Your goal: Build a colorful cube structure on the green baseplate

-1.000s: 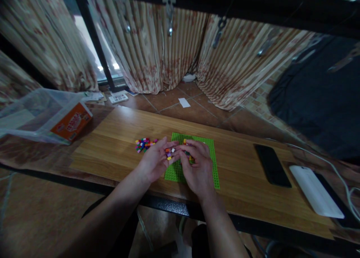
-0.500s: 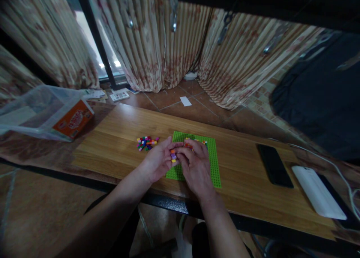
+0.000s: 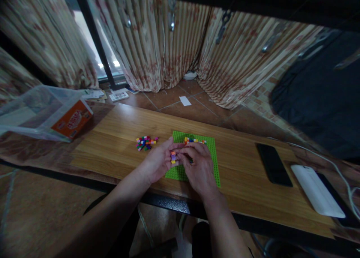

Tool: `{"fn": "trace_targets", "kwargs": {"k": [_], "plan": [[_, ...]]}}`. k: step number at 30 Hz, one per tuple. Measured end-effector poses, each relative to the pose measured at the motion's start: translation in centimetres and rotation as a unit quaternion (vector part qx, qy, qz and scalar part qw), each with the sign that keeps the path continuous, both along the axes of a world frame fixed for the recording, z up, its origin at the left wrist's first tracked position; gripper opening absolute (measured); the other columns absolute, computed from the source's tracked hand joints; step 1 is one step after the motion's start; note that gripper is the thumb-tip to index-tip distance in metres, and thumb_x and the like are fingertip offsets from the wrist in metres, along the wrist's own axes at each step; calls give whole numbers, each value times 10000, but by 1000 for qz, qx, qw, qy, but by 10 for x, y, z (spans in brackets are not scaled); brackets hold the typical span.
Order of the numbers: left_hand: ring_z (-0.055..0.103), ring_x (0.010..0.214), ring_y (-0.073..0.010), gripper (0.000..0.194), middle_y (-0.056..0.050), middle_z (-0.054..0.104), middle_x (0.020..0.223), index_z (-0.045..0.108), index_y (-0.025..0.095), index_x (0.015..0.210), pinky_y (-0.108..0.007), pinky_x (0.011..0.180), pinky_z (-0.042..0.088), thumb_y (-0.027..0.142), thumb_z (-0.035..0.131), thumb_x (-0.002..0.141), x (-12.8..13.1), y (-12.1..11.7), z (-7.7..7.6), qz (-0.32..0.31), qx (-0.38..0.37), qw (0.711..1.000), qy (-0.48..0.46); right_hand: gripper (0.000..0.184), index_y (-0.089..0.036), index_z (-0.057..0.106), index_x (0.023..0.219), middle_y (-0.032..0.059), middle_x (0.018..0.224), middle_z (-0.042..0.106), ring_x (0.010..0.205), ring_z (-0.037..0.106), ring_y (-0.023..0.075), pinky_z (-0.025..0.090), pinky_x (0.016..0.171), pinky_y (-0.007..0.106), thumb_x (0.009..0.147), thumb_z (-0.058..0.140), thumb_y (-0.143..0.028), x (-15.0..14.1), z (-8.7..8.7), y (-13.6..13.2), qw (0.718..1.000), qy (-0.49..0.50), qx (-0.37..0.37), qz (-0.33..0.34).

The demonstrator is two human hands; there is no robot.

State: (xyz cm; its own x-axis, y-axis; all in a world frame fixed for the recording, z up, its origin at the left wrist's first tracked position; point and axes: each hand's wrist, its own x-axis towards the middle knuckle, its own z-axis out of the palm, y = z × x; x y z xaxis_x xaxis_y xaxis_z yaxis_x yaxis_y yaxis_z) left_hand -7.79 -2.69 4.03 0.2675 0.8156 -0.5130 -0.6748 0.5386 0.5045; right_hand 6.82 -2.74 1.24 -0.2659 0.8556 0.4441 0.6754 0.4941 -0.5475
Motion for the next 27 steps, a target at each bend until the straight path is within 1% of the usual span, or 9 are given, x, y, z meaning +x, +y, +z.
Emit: {"fn": "trace_targets", "kwargs": {"k": [4,8,11,14,17,19,22,24,27], "plan": [[577,592,-106,291,-40,623,685,642,110,884,-265,707,525,337,479,964,-1,0,1,-3,-6,1000,4,159,-254,719,891,55,1024,681,1027,587,234,462,946,446,908,578,-325,4,2,0,1000,-7,-1,-4],[599,577,-108,291,-61,659,711,631,117,863,-249,662,530,374,522,944,-2,0,4,-15,-7,999,31,172,-239,710,866,64,1028,677,1019,589,230,465,932,439,911,576,-337,8,5,1,1000,11,-3,-7],[621,586,-120,287,-75,675,712,621,120,837,-243,635,519,363,511,943,-5,1,4,-14,-1,996,84,172,-238,714,841,62,1017,673,1005,600,224,464,933,439,897,597,-351,17,6,4,999,39,0,-36],[598,552,-109,203,-47,661,679,611,132,810,-223,576,475,278,520,918,-8,4,-1,8,25,985,171,178,-244,731,834,59,1025,665,1004,609,224,462,934,443,870,630,-387,28,3,8,995,66,-15,-70],[490,473,-84,196,8,584,570,584,151,681,-208,500,376,219,543,861,-10,7,-12,-7,92,952,291,187,-255,747,814,60,1062,651,1021,607,229,459,941,449,849,648,-410,31,-2,9,993,75,-51,-73],[455,485,-87,225,21,546,535,575,159,610,-215,501,340,202,548,829,-8,7,-21,-34,155,910,383,175,-265,754,797,61,1085,645,1043,597,234,450,955,455,836,659,-407,28,-5,8,994,69,-60,-64],[501,583,-110,209,12,574,580,620,165,609,-225,556,351,164,530,797,-4,7,-32,-68,228,845,480,154,-280,761,784,61,1115,640,1098,565,251,441,964,470,828,664,-391,21,-7,6,996,54,-46,-58],[521,621,-124,222,3,585,598,654,166,633,-232,577,358,163,508,800,-2,7,-36,-80,245,825,502,153,-284,764,785,63,1131,638,1116,546,263,441,959,486,830,660,-387,18,-8,6,997,41,-35,-55],[540,632,-142,255,-14,613,619,703,161,685,-248,593,374,190,489,822,0,7,-39,-92,249,817,512,154,-287,766,794,65,1140,638,1109,540,272,444,949,506,828,663,-397,17,-10,8,998,29,-25,-51]]}}
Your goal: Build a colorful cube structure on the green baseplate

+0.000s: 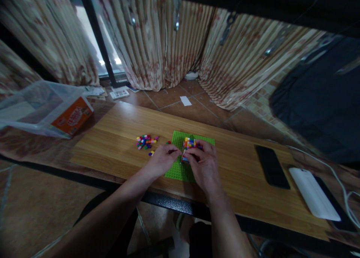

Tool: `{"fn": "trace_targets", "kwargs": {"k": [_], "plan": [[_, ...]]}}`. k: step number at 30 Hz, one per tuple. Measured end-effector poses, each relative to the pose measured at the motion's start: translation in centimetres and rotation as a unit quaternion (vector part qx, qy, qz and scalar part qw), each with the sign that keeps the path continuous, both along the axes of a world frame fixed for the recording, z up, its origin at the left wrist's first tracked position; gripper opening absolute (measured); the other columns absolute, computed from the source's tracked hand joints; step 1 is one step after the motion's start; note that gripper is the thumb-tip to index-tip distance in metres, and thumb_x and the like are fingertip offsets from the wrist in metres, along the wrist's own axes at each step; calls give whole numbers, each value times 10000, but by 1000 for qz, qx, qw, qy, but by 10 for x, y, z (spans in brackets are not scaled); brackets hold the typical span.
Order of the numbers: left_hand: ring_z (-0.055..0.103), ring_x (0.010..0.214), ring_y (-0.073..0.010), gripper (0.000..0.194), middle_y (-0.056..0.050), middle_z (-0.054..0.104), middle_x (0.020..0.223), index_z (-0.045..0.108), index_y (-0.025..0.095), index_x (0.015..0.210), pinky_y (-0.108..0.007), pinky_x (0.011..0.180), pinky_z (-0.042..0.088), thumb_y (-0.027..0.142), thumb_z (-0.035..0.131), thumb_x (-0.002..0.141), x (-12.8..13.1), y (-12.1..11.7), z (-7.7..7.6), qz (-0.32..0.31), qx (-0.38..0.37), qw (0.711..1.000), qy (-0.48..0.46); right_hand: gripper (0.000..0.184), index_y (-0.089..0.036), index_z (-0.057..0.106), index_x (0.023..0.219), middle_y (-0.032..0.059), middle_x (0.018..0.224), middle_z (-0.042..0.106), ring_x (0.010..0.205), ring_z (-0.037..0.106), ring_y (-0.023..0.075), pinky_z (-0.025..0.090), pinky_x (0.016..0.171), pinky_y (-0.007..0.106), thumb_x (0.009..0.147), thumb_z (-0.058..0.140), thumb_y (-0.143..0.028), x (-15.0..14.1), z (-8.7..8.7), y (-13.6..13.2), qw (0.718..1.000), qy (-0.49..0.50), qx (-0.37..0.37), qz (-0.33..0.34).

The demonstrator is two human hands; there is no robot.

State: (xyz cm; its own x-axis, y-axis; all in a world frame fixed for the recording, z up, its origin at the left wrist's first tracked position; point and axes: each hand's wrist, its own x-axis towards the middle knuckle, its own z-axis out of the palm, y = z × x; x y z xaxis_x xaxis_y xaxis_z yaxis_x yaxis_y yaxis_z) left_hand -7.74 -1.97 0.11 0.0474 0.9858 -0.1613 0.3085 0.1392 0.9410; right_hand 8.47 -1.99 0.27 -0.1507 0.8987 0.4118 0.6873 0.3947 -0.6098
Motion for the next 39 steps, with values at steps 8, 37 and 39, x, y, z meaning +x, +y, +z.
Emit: {"fn": "trace_targets", "kwargs": {"k": [8,37,39], "plan": [[569,665,-164,283,-30,680,696,757,183,774,-260,636,396,231,490,858,1,-5,7,-14,8,1000,5,166,-260,745,745,69,1105,644,1089,560,260,446,936,485,819,663,-384,0,-2,3,1000,9,0,-18],[462,522,-90,273,-4,566,602,631,145,708,-221,547,350,300,521,904,-2,-2,24,104,-149,933,-310,164,-238,740,799,64,980,690,981,640,227,500,901,438,841,650,-369,1,2,0,998,48,12,-26],[540,559,-96,289,-50,624,672,640,124,771,-218,584,416,316,498,934,-4,-2,30,117,-216,872,-424,165,-231,733,837,65,982,695,962,647,219,503,910,445,859,636,-362,0,5,-1,997,60,28,-37]]}}
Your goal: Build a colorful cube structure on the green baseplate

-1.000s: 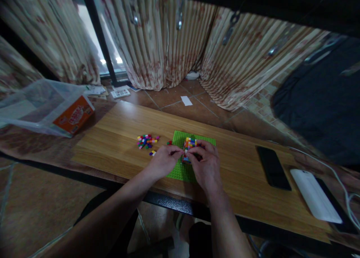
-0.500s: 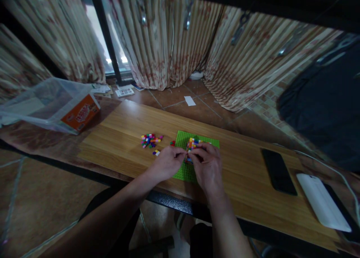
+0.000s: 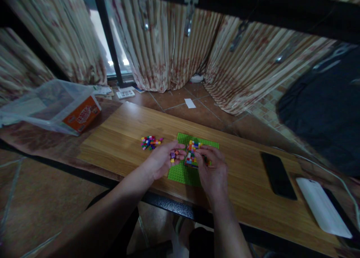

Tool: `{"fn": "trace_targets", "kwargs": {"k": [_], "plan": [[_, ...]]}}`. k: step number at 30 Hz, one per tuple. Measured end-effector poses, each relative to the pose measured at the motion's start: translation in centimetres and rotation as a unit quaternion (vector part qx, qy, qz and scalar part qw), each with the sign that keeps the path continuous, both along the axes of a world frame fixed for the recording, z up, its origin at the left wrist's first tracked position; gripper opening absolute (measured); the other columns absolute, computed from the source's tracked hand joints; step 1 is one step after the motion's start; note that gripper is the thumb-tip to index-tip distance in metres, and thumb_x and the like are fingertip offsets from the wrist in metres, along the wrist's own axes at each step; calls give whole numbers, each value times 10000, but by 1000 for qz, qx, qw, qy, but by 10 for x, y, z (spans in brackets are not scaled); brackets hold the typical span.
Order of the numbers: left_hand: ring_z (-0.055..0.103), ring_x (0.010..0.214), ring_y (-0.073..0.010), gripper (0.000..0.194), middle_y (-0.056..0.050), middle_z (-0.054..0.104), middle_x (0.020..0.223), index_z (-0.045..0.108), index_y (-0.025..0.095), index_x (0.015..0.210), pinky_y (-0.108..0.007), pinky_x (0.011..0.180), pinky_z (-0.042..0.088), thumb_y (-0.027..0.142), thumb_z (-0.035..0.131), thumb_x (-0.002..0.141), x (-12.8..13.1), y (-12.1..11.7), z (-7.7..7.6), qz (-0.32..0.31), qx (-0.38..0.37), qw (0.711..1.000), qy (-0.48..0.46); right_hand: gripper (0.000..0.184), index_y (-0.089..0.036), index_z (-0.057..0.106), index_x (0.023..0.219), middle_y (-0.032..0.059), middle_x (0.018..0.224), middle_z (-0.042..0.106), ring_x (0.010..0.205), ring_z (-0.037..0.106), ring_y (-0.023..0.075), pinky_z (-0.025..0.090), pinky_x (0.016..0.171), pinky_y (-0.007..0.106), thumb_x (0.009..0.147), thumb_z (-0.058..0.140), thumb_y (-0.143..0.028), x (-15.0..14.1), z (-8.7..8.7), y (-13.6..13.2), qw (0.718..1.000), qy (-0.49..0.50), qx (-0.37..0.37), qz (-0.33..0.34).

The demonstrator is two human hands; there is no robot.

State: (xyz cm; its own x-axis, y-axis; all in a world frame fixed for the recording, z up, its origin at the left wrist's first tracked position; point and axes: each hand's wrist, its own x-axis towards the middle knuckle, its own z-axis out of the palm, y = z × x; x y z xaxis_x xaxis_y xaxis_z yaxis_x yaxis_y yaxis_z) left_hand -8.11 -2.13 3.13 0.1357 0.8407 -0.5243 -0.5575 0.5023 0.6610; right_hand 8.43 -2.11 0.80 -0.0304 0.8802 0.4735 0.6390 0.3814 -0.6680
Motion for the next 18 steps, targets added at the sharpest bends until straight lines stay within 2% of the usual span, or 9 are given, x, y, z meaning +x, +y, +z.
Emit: {"fn": "trace_targets", "kwargs": {"k": [4,9,13,18], "plan": [[610,618,-135,316,-85,644,698,624,110,768,-272,683,510,310,469,956,-1,-1,6,10,-43,995,-92,170,-251,729,922,68,1058,688,1017,635,221,495,945,467,893,598,-356,-8,5,-5,999,-13,21,29],[575,614,-110,244,-46,627,728,630,121,777,-269,686,500,261,515,940,0,-2,3,21,-28,992,-122,219,-309,717,1068,61,1211,640,1152,577,246,444,1026,526,905,576,-348,-19,4,-10,994,-72,15,83],[570,647,-104,250,-45,631,743,646,126,806,-239,667,470,267,500,951,-1,-2,2,2,-24,991,-128,202,-280,733,1023,68,1229,634,1188,547,262,437,1035,529,882,612,-360,-22,2,-11,992,-98,-1,74],[574,645,-100,259,-50,637,747,656,123,818,-222,648,462,290,510,952,0,-4,6,-9,-28,991,-128,144,-273,736,933,63,1192,651,1153,570,248,455,1012,506,879,617,-332,-25,3,-12,994,-77,5,72]]}}
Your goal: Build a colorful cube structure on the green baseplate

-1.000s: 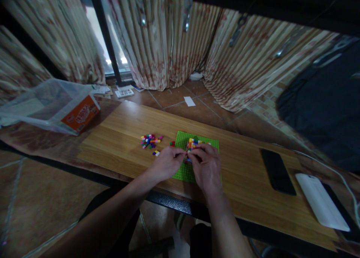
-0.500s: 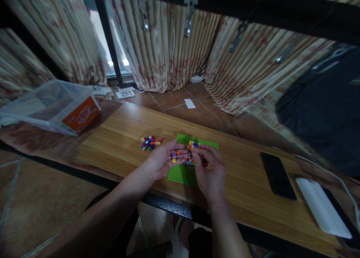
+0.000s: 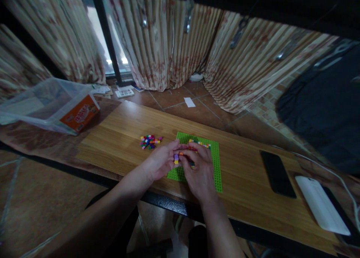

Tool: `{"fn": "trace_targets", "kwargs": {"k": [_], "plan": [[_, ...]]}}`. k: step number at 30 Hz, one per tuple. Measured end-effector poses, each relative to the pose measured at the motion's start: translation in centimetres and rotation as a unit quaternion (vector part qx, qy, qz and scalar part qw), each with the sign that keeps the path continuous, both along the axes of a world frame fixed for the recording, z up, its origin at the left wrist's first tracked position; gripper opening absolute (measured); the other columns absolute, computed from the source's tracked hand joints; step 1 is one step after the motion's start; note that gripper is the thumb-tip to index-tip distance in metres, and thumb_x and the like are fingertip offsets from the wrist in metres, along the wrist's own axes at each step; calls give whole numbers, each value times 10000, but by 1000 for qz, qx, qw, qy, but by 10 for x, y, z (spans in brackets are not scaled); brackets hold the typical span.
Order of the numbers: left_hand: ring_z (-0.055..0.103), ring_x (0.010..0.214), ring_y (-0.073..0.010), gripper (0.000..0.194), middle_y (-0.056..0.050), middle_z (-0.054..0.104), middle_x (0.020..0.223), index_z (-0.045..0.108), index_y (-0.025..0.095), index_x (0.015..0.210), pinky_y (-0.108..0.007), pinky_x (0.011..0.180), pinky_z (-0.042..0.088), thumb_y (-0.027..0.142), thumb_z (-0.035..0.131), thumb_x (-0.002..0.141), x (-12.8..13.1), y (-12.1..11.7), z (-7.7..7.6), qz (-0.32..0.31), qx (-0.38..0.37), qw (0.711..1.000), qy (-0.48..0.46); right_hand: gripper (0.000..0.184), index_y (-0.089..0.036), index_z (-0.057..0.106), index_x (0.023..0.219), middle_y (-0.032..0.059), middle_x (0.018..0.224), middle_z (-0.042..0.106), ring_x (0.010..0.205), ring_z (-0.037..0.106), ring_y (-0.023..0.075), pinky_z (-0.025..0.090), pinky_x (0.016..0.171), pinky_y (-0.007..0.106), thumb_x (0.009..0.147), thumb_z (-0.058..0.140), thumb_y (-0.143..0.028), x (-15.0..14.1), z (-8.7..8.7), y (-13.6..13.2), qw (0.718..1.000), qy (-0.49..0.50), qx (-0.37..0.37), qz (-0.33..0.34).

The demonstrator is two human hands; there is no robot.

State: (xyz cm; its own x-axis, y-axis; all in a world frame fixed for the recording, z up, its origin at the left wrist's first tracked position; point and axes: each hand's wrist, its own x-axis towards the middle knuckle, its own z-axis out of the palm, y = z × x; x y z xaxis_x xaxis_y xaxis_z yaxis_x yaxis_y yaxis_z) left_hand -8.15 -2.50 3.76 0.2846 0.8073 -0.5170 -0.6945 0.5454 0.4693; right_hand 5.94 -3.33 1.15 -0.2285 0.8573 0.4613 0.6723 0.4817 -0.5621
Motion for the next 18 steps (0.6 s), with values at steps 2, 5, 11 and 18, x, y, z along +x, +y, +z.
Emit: {"fn": "trace_targets", "kwargs": {"k": [2,5,11,18], "plan": [[579,635,-107,272,-55,635,733,653,119,813,-238,658,482,291,499,955,0,0,1,-4,2,1000,-4,144,-268,730,927,65,1172,663,1132,587,239,463,1003,489,887,606,-328,0,2,0,1000,11,9,2],[601,645,-130,286,-73,638,711,645,106,791,-269,684,513,266,473,954,-4,2,0,-6,-2,1000,-5,156,-253,720,938,70,1100,694,1071,625,230,485,975,467,894,595,-336,6,6,1,999,40,28,-21],[502,542,-73,125,-16,566,618,586,119,667,-192,532,390,67,553,775,-14,13,-13,115,28,992,33,251,-200,726,946,74,943,735,807,685,199,561,752,365,870,614,-411,25,7,4,988,101,-21,-119],[495,581,-87,213,-6,558,675,598,126,690,-200,504,338,-7,521,542,-11,10,-15,138,41,988,54,222,-214,744,878,53,910,737,791,689,192,551,720,330,848,623,-397,29,4,1,992,68,-78,-77]]}}
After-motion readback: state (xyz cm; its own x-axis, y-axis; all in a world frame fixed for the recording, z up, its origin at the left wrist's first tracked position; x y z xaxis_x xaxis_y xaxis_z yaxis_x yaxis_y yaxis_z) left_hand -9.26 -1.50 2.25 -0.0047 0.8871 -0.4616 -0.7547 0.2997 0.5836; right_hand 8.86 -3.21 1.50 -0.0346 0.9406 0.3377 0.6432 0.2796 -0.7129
